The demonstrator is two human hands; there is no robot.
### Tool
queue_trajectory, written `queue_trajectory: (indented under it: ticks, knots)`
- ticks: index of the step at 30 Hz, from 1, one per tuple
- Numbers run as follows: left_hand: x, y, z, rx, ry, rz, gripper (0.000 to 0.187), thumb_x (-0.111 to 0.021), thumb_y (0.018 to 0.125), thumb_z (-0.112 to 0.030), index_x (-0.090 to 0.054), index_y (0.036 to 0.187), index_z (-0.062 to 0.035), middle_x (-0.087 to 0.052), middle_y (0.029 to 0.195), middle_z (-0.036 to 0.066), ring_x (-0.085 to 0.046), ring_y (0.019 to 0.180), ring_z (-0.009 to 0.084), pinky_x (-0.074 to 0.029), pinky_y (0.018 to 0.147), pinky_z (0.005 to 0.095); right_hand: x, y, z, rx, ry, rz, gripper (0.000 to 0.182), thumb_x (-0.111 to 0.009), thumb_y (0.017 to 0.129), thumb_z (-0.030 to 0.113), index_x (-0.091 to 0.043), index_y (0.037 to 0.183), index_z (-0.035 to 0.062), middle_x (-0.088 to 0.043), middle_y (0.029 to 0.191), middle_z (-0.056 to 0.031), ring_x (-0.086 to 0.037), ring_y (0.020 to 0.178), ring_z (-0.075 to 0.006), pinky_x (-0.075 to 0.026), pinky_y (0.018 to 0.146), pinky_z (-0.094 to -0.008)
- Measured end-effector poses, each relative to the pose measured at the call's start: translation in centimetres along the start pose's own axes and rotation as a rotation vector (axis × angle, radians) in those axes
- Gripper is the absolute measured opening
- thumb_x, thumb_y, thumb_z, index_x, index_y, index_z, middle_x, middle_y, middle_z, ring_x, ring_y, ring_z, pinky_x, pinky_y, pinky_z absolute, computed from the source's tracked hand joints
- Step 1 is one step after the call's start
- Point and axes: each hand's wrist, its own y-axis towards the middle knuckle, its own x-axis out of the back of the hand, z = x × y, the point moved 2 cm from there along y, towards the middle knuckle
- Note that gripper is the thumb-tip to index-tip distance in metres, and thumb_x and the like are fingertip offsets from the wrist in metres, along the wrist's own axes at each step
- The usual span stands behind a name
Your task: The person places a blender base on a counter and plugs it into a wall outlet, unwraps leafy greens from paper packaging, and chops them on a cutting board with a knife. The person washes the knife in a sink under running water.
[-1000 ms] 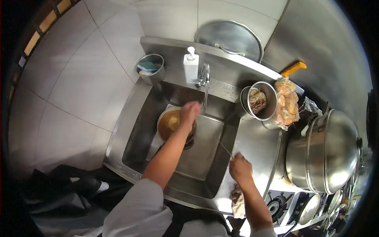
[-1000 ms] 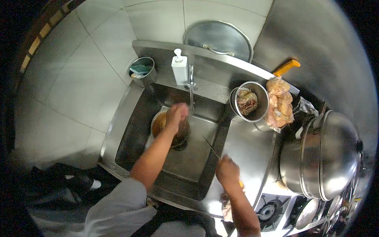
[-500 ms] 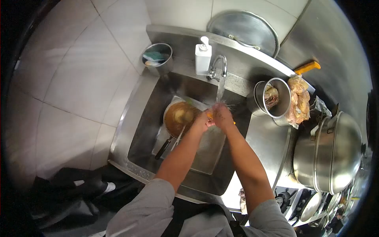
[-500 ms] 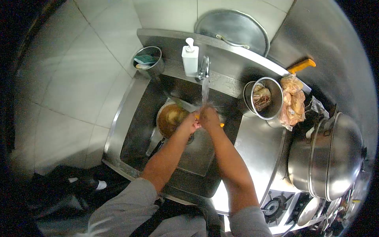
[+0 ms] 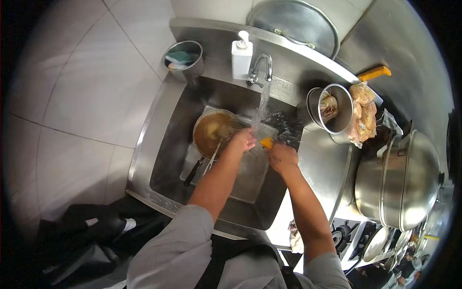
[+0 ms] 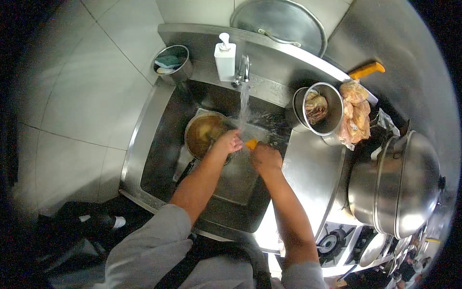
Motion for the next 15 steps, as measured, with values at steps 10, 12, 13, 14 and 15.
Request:
queue_trajectory:
  ticks: [10, 12, 13, 14, 15]
  knots:
    - [1.6, 4.2, -3.8, -0.500, 0.373, -0.245, 0.035, -0.062, 0.089, -0.033, -0.060, 0.108, -0.0034, -0.062, 0.096, 0.012, -0.061, 0.091, 0.0273, -0.047, 0.084, 0.0450, 0.7, -9.5, -5.1, -0.041, 0.051, -0.186, 0.037, -0.058, 0.091, 0.037, -0.059, 0.104, 0.0027, -0.068, 0.087, -0.0188, -0.067, 0.081, -0.0377, -0.053, 0.073, -0.0461]
    - [-1.2, -0.7, -8.7, -0.711, 0.432, -0.558, 0.041, -0.059, 0.091, -0.038, -0.062, 0.100, 0.0028, -0.064, 0.094, 0.016, -0.064, 0.083, 0.0301, -0.047, 0.082, 0.0440, 0.7, -12.6, -5.9, -0.083, 0.011, -0.197, 0.037, -0.059, 0.090, 0.037, -0.059, 0.105, 0.0031, -0.067, 0.085, -0.0181, -0.067, 0.078, -0.0368, -0.053, 0.071, -0.0454]
    - [-2.6, -2.4, -10.9, -0.771, 0.430, -0.445, 0.045, -0.058, 0.091, -0.041, -0.063, 0.097, 0.0041, -0.065, 0.093, 0.016, -0.063, 0.080, 0.0306, -0.046, 0.080, 0.0448, 0.9, -14.4, -6.1, -0.103, 0.014, -0.112, 0.039, -0.059, 0.090, 0.038, -0.057, 0.106, 0.0020, -0.067, 0.090, -0.0190, -0.067, 0.081, -0.0364, -0.053, 0.074, -0.0446]
    - [-3.7, -3.6, -12.9, -0.826, 0.425, -0.327, 0.049, -0.057, 0.092, -0.044, -0.064, 0.093, 0.0054, -0.065, 0.092, 0.017, -0.062, 0.077, 0.0311, -0.046, 0.078, 0.0456, 1.1, -15.9, -6.4, -0.124, 0.017, -0.026, 0.041, -0.059, 0.091, 0.039, -0.055, 0.107, 0.0008, -0.066, 0.095, -0.0199, -0.068, 0.083, -0.0360, -0.053, 0.076, -0.0437]
    - [-4.8, -4.7, -14.2, -0.827, 0.484, -0.326, 0.053, -0.059, 0.089, -0.048, -0.064, 0.090, 0.0051, -0.065, 0.086, 0.016, -0.060, 0.075, 0.0297, -0.045, 0.075, 0.0458, 1.3, -17.6, -6.7, -0.148, 0.026, -0.028, 0.041, -0.059, 0.091, 0.039, -0.055, 0.107, 0.0008, -0.066, 0.095, -0.0199, -0.068, 0.083, -0.0360, -0.053, 0.076, -0.0437]
